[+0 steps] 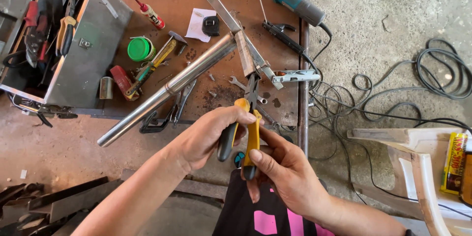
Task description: Assembling metal tubes and brackets using bolts, nuts, and hand tools.
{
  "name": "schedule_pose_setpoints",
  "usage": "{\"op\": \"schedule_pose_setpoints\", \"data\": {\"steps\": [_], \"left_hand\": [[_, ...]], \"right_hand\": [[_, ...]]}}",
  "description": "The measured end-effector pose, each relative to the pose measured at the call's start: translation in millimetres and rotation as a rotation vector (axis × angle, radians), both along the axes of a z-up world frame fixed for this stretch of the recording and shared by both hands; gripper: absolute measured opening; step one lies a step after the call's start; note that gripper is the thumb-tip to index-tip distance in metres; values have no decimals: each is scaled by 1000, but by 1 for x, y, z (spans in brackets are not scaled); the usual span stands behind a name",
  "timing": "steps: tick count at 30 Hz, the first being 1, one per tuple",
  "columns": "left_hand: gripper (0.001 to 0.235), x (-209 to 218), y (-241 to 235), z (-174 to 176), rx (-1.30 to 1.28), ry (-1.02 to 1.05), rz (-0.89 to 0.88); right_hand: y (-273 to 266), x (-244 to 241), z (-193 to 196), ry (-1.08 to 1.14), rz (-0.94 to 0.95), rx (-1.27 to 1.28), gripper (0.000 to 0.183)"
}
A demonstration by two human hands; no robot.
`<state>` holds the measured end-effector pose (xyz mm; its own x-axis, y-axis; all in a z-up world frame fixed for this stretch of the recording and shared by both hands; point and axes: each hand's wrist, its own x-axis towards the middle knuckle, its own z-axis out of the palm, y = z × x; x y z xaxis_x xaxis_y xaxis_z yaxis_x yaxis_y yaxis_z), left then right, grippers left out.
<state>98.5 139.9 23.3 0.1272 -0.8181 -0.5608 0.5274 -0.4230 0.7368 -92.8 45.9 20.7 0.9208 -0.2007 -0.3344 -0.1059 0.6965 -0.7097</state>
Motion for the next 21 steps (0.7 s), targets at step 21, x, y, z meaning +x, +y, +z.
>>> {"op": "schedule_pose_setpoints", "data": {"steps": [21], "left_hand": [[37, 0, -11, 38, 319, 293, 53]], "right_hand": [[-5, 0, 3, -29, -37, 113, 39]]}}
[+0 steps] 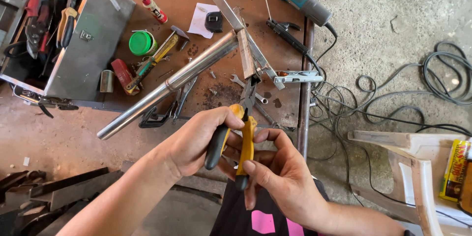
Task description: Assembling metal tubes and brackets using bolts, nuts, and hand tools.
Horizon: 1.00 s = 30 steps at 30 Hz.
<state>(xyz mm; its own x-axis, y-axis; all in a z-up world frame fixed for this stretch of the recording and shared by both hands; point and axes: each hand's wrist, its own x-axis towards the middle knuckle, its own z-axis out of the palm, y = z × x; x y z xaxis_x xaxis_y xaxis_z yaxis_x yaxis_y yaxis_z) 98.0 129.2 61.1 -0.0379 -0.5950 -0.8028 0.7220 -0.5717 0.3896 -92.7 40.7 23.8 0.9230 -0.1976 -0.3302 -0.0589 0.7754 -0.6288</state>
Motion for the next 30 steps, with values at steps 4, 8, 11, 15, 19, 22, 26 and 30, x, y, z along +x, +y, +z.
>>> {"op": "schedule_pose_setpoints", "data": {"steps": [4, 8, 11, 15, 19, 22, 26, 30], "left_hand": [[38, 11, 0, -4, -10, -51, -67], [42, 17, 7, -14, -39, 3, -96], [43, 18, 9, -14, -40, 54, -94], [40, 17, 6, -10, -35, 66, -79], [37, 13, 5, -14, -56, 101, -31], [36, 7, 5, -17, -94, 114, -11], [37, 7, 1, -10, -30, 38, -19], [37, 8, -8, 6, 9, 42, -50]], "right_hand": [[7, 4, -6, -7, -20, -25, 37], [14, 6, -8, 14, -26, -37, 35], [18, 6, -4, 47, -47, -34, 33], [19, 6, -3, 21, -95, -43, 32], [18, 3, -2, 56, -104, -56, 31], [17, 0, -4, 31, -120, -28, 30], [13, -1, -4, 41, -95, 4, 29], [10, -3, -4, 55, -107, 12, 29]]}}
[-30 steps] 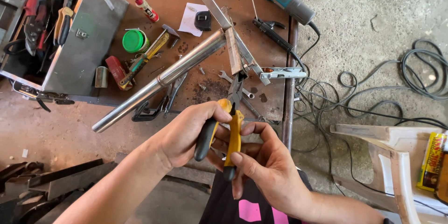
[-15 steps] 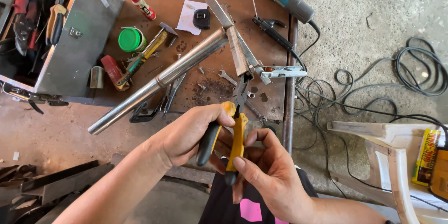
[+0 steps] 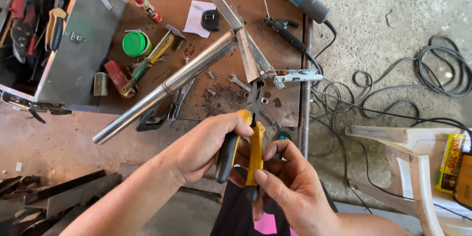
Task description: Assembling metal tubes and brackets using bolts, nuts, and hand tools.
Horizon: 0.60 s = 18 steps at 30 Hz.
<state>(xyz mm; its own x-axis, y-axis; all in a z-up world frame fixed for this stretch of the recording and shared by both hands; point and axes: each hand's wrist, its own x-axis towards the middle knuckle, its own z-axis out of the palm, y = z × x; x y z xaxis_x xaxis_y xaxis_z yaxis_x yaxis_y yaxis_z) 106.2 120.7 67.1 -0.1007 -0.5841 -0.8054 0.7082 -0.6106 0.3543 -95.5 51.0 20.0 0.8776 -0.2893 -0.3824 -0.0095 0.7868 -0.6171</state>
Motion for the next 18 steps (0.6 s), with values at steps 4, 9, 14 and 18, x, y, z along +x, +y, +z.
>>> {"op": "schedule_pose_setpoints", "data": {"steps": [4, 9, 14, 18], "left_hand": [[36, 0, 2, -12, -31, 15, 22], [31, -7, 6, -28, -114, -68, 132], [31, -12, -1, -13, -69, -55, 152], [26, -18, -2, -10, -93, 29, 206]], "right_hand": [[-4, 1, 0, -55, 24, 19, 29], [-2, -1, -8, 68, 56, -205, 26], [-25, -36, -45, 80, 8, -395, 17], [-78, -28, -78, 207, -143, -651, 10]]}}
